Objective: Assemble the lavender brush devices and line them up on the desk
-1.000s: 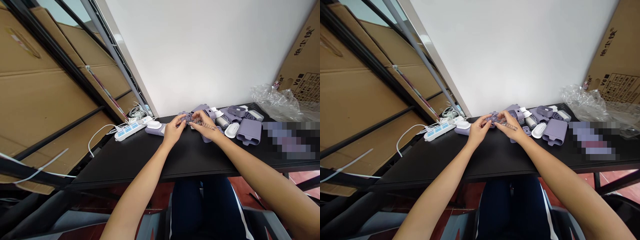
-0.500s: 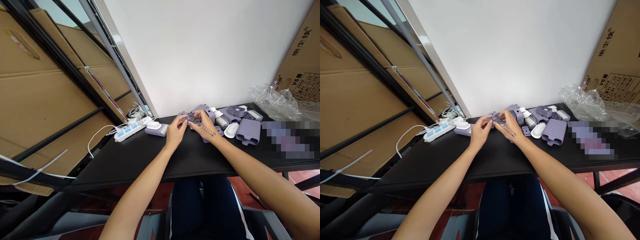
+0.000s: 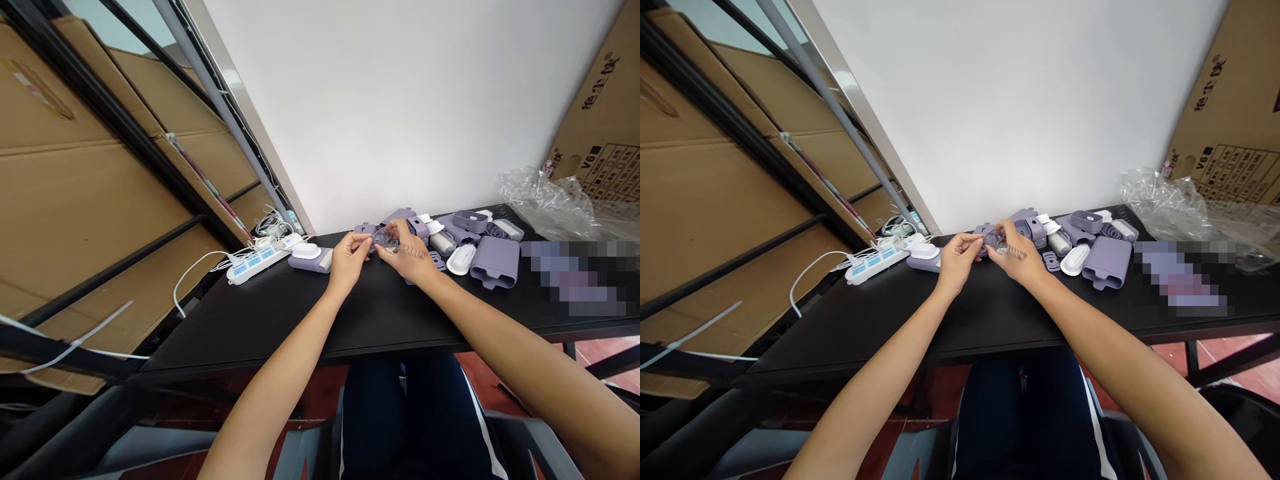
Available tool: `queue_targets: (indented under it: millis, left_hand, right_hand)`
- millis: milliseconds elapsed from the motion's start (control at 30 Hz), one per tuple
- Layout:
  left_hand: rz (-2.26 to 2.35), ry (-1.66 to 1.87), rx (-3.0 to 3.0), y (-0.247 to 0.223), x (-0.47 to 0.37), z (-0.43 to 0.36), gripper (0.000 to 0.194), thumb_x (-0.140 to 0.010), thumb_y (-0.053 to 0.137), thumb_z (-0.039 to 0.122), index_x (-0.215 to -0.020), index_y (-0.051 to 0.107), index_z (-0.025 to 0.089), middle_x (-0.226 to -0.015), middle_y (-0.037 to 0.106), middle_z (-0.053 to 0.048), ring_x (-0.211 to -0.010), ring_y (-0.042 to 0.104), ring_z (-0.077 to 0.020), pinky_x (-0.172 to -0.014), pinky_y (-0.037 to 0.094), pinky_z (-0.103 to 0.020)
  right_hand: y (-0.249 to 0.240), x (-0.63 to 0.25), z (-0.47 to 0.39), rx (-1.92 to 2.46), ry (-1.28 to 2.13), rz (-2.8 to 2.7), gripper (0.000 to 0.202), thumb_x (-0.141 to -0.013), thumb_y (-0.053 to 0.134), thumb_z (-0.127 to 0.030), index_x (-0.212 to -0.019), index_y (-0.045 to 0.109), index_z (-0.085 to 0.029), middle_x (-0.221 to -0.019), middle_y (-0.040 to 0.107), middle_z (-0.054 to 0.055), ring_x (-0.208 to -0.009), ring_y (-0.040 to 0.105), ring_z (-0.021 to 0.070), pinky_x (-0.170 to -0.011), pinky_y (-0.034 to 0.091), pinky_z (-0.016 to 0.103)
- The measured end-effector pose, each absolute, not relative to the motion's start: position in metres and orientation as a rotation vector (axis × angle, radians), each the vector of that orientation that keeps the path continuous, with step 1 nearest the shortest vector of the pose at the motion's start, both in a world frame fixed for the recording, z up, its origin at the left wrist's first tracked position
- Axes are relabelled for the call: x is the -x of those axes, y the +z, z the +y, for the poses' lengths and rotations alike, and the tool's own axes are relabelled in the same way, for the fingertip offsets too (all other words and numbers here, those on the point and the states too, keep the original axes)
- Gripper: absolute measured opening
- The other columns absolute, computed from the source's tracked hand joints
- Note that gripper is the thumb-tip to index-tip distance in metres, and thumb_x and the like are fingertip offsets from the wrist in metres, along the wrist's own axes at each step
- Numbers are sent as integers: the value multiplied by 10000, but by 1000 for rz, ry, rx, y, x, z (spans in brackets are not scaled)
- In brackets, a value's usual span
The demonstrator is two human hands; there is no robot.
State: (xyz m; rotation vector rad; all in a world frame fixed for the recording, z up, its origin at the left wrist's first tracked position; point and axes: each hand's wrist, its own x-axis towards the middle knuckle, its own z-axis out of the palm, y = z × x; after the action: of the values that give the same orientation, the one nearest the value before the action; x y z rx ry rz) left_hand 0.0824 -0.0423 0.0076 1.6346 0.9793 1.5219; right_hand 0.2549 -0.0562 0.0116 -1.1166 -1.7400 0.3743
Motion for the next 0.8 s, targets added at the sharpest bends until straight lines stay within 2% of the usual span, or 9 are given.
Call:
queue_targets:
  millis: [100, 233, 467, 800]
  left_hand:
    - [969, 1507, -1621, 7, -80, -39, 317, -831, 743, 447, -991, 725, 173, -808, 742, -34, -741, 685, -147, -592, 554, -233]
    - [951, 1496, -1621, 7, -79, -38, 325, -844, 733, 450, -1010, 734, 170, -790, 743, -34, -745, 696, -151, -581, 554, -229]
    - [963, 1494, -1639, 8, -80, -41, 355, -837, 736, 458, -1031, 740, 160, -773, 738, -36, -723, 689, -151, -592, 566, -242]
    - [966, 1500, -1621, 10, -81, -43, 359, -818, 759, 454, -1015, 754, 153, -738, 740, -32, -695, 695, -152, -590, 570, -248]
  right_hand:
    - [10, -257, -52, 1041, 295, -1841, 475, -894, 660, -378, -1352, 576, -286, -1204, 729, 91, -994, 715, 302, -906, 528, 438]
    - [6, -258, -47, 985, 208, -1867, 360, -922, 630, -356, -1274, 659, -289, -1252, 730, 69, -1129, 690, 304, -985, 517, 442]
    - [10, -255, -49, 1052, 216, -1847, 310, -909, 636, -319, -1215, 677, -287, -1141, 760, 48, -1014, 719, 276, -888, 539, 403]
    - [11, -256, -47, 1050, 271, -1815, 286, -878, 666, -295, -1162, 679, -264, -1083, 765, 28, -960, 718, 228, -867, 544, 356]
